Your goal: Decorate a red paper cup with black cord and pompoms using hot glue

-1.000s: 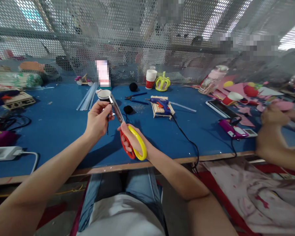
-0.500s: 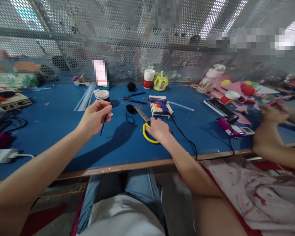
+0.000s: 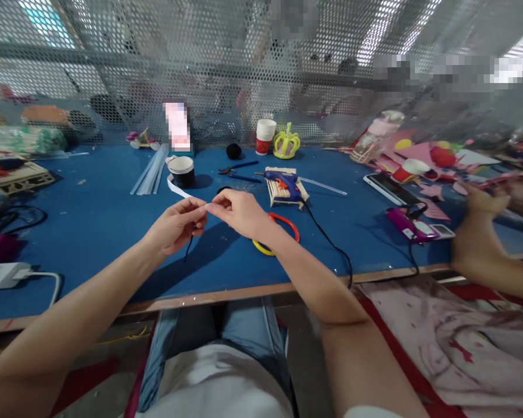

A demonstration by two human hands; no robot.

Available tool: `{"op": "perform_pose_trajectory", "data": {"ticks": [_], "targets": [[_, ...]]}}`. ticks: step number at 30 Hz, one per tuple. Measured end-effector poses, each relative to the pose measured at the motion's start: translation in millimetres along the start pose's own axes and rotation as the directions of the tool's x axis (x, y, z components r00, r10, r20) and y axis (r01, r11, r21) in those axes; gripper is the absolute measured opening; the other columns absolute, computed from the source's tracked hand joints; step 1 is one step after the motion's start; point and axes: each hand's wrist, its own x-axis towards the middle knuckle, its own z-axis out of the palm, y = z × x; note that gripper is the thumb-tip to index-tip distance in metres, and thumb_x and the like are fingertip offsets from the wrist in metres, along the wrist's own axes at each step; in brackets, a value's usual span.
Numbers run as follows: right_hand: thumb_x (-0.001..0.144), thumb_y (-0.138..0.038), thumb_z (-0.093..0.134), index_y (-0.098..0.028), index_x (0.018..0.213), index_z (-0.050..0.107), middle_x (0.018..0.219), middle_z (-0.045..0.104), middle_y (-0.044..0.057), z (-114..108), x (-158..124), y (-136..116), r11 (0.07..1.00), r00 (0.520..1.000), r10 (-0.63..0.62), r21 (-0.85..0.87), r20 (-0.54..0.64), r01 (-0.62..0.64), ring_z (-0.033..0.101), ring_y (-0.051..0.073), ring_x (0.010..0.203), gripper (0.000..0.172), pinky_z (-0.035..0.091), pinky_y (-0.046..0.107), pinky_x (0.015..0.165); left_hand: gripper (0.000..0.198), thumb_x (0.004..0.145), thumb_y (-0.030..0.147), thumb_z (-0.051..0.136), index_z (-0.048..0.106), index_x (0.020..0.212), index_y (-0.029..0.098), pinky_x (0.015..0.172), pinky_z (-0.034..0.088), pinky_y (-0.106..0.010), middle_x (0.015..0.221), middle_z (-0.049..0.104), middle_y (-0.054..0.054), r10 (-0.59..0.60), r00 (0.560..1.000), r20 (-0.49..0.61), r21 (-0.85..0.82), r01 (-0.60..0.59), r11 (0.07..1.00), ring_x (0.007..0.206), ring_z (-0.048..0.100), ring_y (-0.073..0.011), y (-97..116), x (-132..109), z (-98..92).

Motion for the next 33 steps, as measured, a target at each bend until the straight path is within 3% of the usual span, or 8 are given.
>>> {"op": "perform_pose_trajectory", "data": {"ticks": [7,11,17,24,33], "targets": [[0.084,-0.041,0.051,-0.018,0.076,0.053,0.067,0.059,0.001,19,4,5,0.988,0.999,0.028,0.152,-0.045,-0.021,0.055,0.010,0.051,0.024,0.045,0.023,0.043,0.017,0.067,0.021,0.071,0.056,0.073,0.015,0.040,0.032,-0.017,0.050,0.048,0.005,0.130,0.987,-0.098,0.103,-0.120,0.987,0.045,0.043,-0.0057,-6,2,2.5],[0.084,-0.034,0.050,-0.019,0.075,0.053,0.065,0.057,0.000,20,1,4,0.998,0.996,0.013,0.067,-0.085,-0.007,0.053,0.010,0.052,0.017,0.042,0.022,0.047,0.014,0.068,0.020,0.068,0.056,0.073,0.015,0.040,0.032,-0.018,0.049,0.048,0.005,0.183,0.976,-0.115,0.170,-0.162,0.972,0.043,0.042,-0.0056,-10,3,3.3],[0.079,-0.024,0.051,-0.020,0.068,0.050,0.064,0.055,-0.002,23,1,1,0.985,0.970,-0.127,-0.140,-0.208,0.099,0.048,0.010,0.057,0.011,0.038,0.024,0.057,0.012,0.070,0.020,0.066,0.058,0.077,0.015,0.041,0.033,-0.018,0.051,0.048,0.005,0.248,0.962,-0.115,0.238,-0.216,0.947,0.043,0.043,-0.0046,-12,1,4.9],[0.077,-0.023,0.051,-0.020,0.066,0.048,0.062,0.052,-0.003,26,0,3,0.985,0.963,-0.139,-0.130,-0.229,0.111,0.046,0.010,0.056,0.012,0.035,0.024,0.056,0.016,0.070,0.016,0.065,0.052,0.080,0.017,0.039,0.034,-0.018,0.059,0.048,0.007,0.292,0.943,-0.158,0.219,-0.255,0.942,0.043,0.044,-0.0044,-13,3,7.2],[0.076,-0.022,0.051,-0.021,0.064,0.046,0.060,0.049,-0.004,26,0,2,0.987,0.961,-0.139,-0.106,-0.237,0.117,0.043,0.010,0.056,0.013,0.034,0.024,0.056,0.010,0.069,0.018,0.066,0.061,0.077,0.014,0.040,0.032,-0.018,0.057,0.052,0.004,0.285,0.944,-0.166,0.250,-0.239,0.938,0.043,0.042,-0.0038,-12,2,7.9]]}}
